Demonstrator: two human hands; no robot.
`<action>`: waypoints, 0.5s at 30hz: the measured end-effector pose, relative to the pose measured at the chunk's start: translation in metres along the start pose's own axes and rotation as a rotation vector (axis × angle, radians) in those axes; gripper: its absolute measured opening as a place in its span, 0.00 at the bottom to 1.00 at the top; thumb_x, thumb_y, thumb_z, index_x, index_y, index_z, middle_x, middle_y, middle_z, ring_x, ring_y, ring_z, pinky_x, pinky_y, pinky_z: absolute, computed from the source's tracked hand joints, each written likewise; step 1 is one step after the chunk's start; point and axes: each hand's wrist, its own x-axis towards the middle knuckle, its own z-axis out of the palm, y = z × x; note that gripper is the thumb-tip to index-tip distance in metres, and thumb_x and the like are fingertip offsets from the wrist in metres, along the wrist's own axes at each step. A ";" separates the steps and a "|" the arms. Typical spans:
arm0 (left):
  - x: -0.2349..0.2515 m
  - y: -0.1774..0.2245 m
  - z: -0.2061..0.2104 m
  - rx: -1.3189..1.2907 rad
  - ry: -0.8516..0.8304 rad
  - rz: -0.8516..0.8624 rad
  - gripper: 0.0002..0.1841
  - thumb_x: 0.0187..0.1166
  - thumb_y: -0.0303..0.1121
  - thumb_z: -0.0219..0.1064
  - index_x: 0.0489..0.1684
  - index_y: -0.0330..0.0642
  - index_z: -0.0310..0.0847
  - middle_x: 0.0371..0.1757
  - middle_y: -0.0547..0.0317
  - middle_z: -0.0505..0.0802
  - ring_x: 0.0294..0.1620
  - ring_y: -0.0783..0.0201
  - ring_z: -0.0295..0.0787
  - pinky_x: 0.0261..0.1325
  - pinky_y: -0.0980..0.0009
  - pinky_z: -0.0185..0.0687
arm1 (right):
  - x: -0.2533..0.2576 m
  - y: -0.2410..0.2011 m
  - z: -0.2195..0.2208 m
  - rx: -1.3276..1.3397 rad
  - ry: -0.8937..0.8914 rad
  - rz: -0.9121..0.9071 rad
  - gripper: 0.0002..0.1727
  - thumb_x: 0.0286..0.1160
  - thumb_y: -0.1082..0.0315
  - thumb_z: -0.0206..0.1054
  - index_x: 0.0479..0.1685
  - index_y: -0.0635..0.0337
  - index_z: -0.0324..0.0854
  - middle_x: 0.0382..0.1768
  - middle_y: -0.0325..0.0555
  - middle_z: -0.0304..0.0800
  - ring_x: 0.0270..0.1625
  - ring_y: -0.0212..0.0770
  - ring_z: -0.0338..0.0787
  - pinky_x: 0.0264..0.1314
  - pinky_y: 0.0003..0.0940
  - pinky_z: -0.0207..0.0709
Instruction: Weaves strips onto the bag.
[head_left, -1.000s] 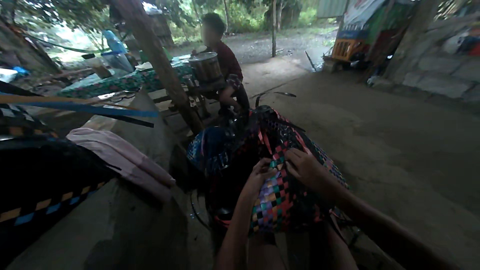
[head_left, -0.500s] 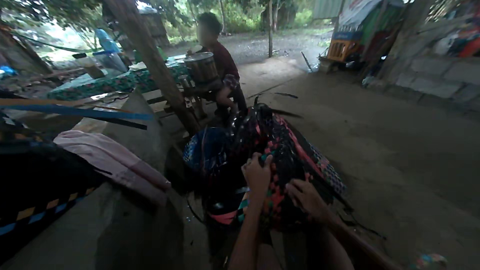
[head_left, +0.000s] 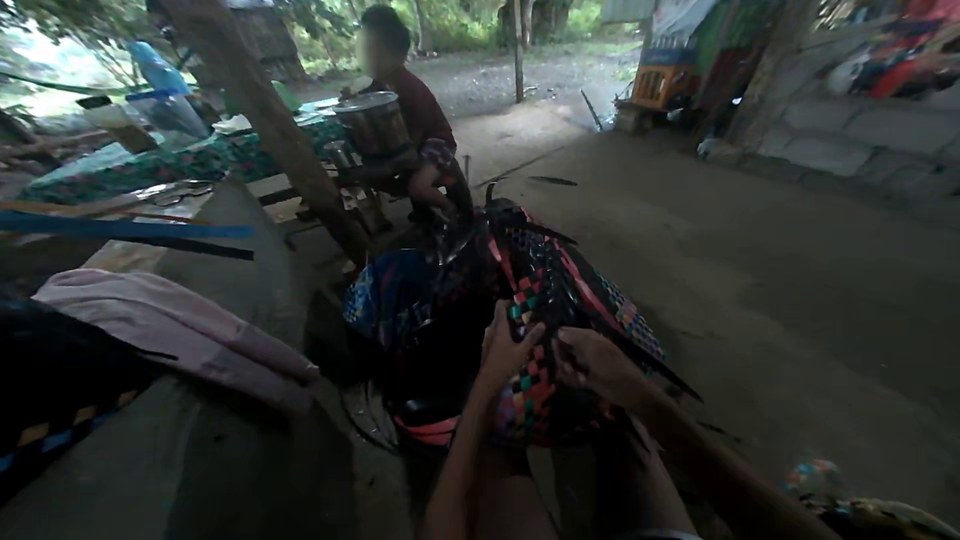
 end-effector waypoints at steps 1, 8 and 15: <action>0.001 -0.002 -0.004 -0.004 -0.048 0.041 0.41 0.76 0.37 0.74 0.85 0.29 0.55 0.69 0.32 0.83 0.68 0.46 0.83 0.71 0.50 0.78 | 0.000 -0.005 -0.006 -0.034 -0.032 -0.036 0.19 0.92 0.68 0.39 0.44 0.59 0.78 0.27 0.30 0.80 0.22 0.21 0.76 0.26 0.15 0.71; 0.001 -0.007 0.015 -0.074 0.160 0.097 0.33 0.71 0.36 0.76 0.70 0.22 0.69 0.48 0.38 0.89 0.46 0.58 0.88 0.53 0.62 0.84 | 0.025 0.006 -0.027 -0.711 0.081 -0.346 0.13 0.78 0.74 0.67 0.53 0.76 0.81 0.46 0.59 0.88 0.44 0.38 0.85 0.52 0.30 0.79; -0.004 -0.001 0.007 -0.124 0.088 0.000 0.30 0.77 0.34 0.72 0.75 0.25 0.68 0.59 0.33 0.86 0.58 0.51 0.86 0.63 0.56 0.80 | 0.036 0.027 -0.020 -0.726 0.171 -0.487 0.09 0.72 0.74 0.71 0.39 0.77 0.84 0.45 0.61 0.86 0.43 0.41 0.84 0.50 0.30 0.78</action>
